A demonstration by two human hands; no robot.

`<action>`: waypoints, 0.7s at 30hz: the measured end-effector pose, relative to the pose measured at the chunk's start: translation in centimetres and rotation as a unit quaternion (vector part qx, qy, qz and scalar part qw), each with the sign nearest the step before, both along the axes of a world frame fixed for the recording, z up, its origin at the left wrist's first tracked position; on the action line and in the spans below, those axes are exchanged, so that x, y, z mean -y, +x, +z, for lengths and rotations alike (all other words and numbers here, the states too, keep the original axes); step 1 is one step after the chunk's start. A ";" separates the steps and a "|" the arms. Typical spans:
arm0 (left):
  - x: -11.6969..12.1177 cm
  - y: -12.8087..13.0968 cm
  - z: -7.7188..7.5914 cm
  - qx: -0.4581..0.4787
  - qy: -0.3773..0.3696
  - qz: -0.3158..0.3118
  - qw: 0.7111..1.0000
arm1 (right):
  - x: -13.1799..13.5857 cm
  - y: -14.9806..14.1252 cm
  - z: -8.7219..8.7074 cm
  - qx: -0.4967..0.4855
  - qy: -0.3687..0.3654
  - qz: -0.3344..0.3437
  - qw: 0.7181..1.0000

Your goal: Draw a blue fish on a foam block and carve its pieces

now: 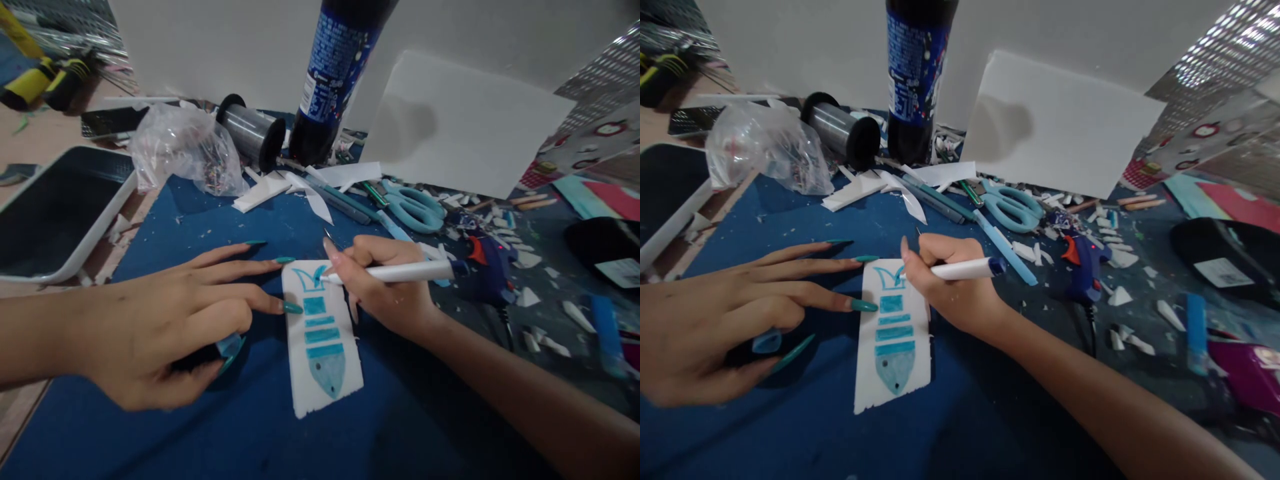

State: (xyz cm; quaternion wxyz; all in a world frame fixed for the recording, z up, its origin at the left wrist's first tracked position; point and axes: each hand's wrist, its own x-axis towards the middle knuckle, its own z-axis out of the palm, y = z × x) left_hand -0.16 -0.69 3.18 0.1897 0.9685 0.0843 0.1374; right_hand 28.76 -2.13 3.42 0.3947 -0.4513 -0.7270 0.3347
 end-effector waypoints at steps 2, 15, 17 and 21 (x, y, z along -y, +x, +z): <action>0.0 0.0 0.0 0.006 -0.002 0.000 1.000 | 0.0 0.0 0.0 -0.009 0.003 -0.005 1.000; 0.1 0.4 0.1 0.011 0.010 0.001 1.000 | -0.5 -0.5 -0.2 -0.035 -0.063 0.025 0.997; 0.1 0.4 0.1 0.011 0.012 0.002 1.000 | -0.6 -0.4 -0.1 -0.021 -0.072 0.026 0.997; 0.2 0.3 0.0 0.017 0.018 0.007 1.000 | -0.7 -0.5 -0.3 -0.050 -0.102 0.016 0.993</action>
